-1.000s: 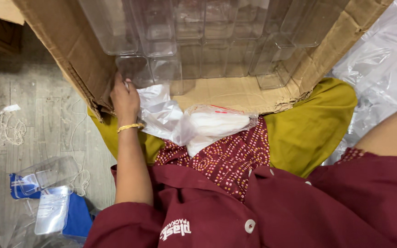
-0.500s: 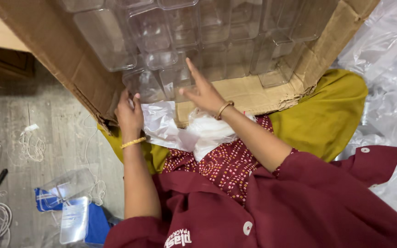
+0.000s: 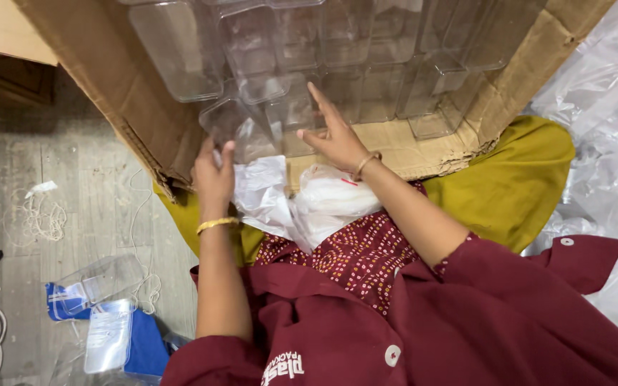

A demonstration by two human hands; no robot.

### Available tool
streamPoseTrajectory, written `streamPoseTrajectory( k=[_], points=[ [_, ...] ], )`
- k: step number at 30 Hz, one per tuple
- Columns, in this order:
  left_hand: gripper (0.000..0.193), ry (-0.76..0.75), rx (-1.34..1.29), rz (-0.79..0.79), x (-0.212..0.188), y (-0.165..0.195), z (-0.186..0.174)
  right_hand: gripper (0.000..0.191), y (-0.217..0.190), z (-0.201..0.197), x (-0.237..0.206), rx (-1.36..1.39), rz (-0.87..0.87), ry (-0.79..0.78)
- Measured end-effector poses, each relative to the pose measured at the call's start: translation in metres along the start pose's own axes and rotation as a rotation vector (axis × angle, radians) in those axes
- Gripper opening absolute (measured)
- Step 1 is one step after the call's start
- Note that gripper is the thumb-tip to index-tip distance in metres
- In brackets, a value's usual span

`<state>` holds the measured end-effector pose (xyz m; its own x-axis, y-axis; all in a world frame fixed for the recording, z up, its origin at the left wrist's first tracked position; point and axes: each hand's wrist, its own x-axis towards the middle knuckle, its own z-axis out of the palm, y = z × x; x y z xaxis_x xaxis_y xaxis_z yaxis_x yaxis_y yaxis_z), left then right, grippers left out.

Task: The person sits on the floor and packs clear plastic containers into white plastic bags, one container at a time, then places the filled bags into a large cardboard box. They open each bag, insert a container, and set the bagged containers into the box.

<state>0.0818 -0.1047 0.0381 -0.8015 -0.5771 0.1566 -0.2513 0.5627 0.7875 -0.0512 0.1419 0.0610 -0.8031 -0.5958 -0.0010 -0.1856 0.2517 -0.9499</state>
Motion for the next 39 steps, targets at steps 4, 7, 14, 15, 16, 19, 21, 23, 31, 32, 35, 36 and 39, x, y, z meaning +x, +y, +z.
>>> streamPoseTrajectory(
  k=[4,7,14,15,16,19,21,23,31,32,35,36,39],
  points=[
    [0.043,0.001,0.045,0.025,0.009,0.005,0.01,0.091,0.0,-0.006,0.009,-0.005,0.036,-0.013],
    [0.04,-0.076,0.062,-0.072,-0.004,0.015,0.004,0.086,-0.003,-0.013,-0.003,-0.02,-0.046,-0.002],
    [0.03,-0.034,0.0,0.182,-0.038,0.044,-0.001,0.089,-0.009,-0.035,-0.044,-0.152,0.182,0.094],
    [0.03,-0.065,-0.005,0.11,-0.041,0.048,0.0,0.091,-0.007,-0.038,-0.046,-0.116,0.217,0.107],
    [0.031,-0.097,-0.009,0.038,-0.045,0.052,0.003,0.093,-0.005,-0.041,-0.048,-0.08,0.253,0.12],
    [0.036,-0.104,-0.007,0.008,-0.046,0.061,0.005,0.1,0.009,-0.046,-0.047,0.131,0.156,0.138],
    [0.038,-0.104,0.015,0.006,-0.042,0.064,0.005,0.101,0.022,-0.046,-0.046,0.168,0.098,0.159],
    [0.036,-0.125,0.061,-0.039,-0.038,0.067,0.003,0.099,0.034,-0.045,-0.044,0.073,0.111,0.197],
    [0.042,-0.274,0.09,-0.14,-0.011,0.057,-0.002,0.075,0.03,-0.052,-0.041,-0.12,0.025,0.415],
    [0.047,-0.292,0.146,-0.198,-0.004,0.051,-0.003,0.07,0.025,-0.056,-0.041,-0.277,-0.004,0.467],
    [0.059,-0.172,-0.05,-0.028,0.004,0.032,-0.002,0.075,0.01,-0.074,-0.04,-0.708,-0.075,0.816],
    [0.067,-0.119,-0.124,-0.039,0.007,0.025,-0.001,0.083,0.008,-0.08,-0.04,-0.804,-0.044,0.895],
    [0.086,0.01,-0.304,-0.042,0.014,0.004,-0.003,0.113,0.006,-0.092,-0.035,-0.798,0.095,0.885]
  ],
)
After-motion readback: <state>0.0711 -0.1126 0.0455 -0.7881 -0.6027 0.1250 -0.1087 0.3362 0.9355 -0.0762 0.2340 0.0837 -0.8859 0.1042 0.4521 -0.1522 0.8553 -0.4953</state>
